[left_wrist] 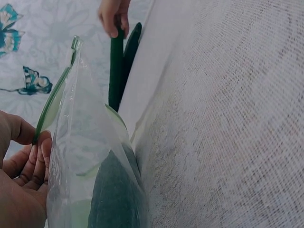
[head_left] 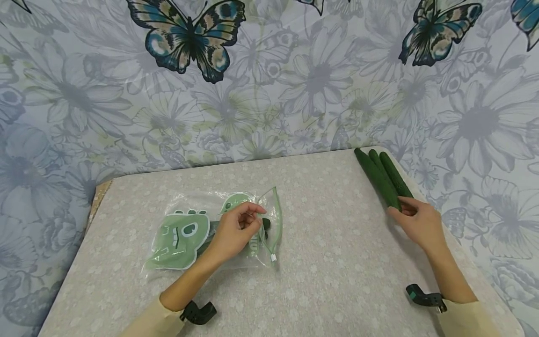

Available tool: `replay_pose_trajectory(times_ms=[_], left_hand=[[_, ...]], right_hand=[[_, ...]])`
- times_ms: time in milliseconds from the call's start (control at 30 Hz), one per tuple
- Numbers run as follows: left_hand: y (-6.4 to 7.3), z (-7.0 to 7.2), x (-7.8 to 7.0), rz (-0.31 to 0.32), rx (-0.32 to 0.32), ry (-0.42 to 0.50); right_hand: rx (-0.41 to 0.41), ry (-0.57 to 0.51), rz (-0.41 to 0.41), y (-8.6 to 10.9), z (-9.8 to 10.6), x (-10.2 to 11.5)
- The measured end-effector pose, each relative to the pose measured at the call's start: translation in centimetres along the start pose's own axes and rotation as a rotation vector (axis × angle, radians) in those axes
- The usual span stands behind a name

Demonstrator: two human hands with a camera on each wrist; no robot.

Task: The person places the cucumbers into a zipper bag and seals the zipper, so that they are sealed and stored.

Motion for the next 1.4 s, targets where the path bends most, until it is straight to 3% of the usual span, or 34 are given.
replay_pose_trajectory(times_ms=[167,400,633,967,1100,1167,1233,1300,1400], left_hand=[[0.0,0.0,0.0,-0.002,0.000,-0.002],[0.0,0.1,0.1,0.003,0.001,0.004],[0.0,0.1,0.2,0.002,-0.002,0.002],[0.1,0.1,0.2,0.008,-0.001,0.000],[0.2,0.1,0.4,0.007,-0.006,-0.003],[0.2,0.2,0.4,0.008,-0.006,-0.004],[0.2,0.1,0.4,0.006,-0.005,-0.002],[0.3,0.1,0.3,0.007,-0.001,0.003],[0.3,0.1,0.3,0.010,0.001,0.005]], right_hand=[[-0.084,-0.079,-0.067,0.0,1.4,-0.1],[-0.199,-0.184,0.017,0.1,2.0,0.4],[-0.255,-0.227,0.017,-0.2,2.2,0.6],[-0.274,-0.280,0.030,0.0,1.8,0.2],[-0.302,-0.312,-0.016,-0.3,1.7,0.0],[-0.335,-0.383,-0.074,-0.4,2.0,-0.6],[-0.388,-0.526,-0.151,-0.6,2.4,-1.5],[-0.459,-0.714,-0.209,-0.7,2.8,-2.5],[-0.551,-1.010,-0.220,-1.0,3.2,-3.4]])
Point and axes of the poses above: each hand's wrist, its own y-axis away from the middle knuckle, its own z-axis out of the back of the hand, x = y × z, the point moved 8 cm from there along -y, towards the middle knuckle, and after that the axes turned 13 degrees about -y, right-handed, at the moved point
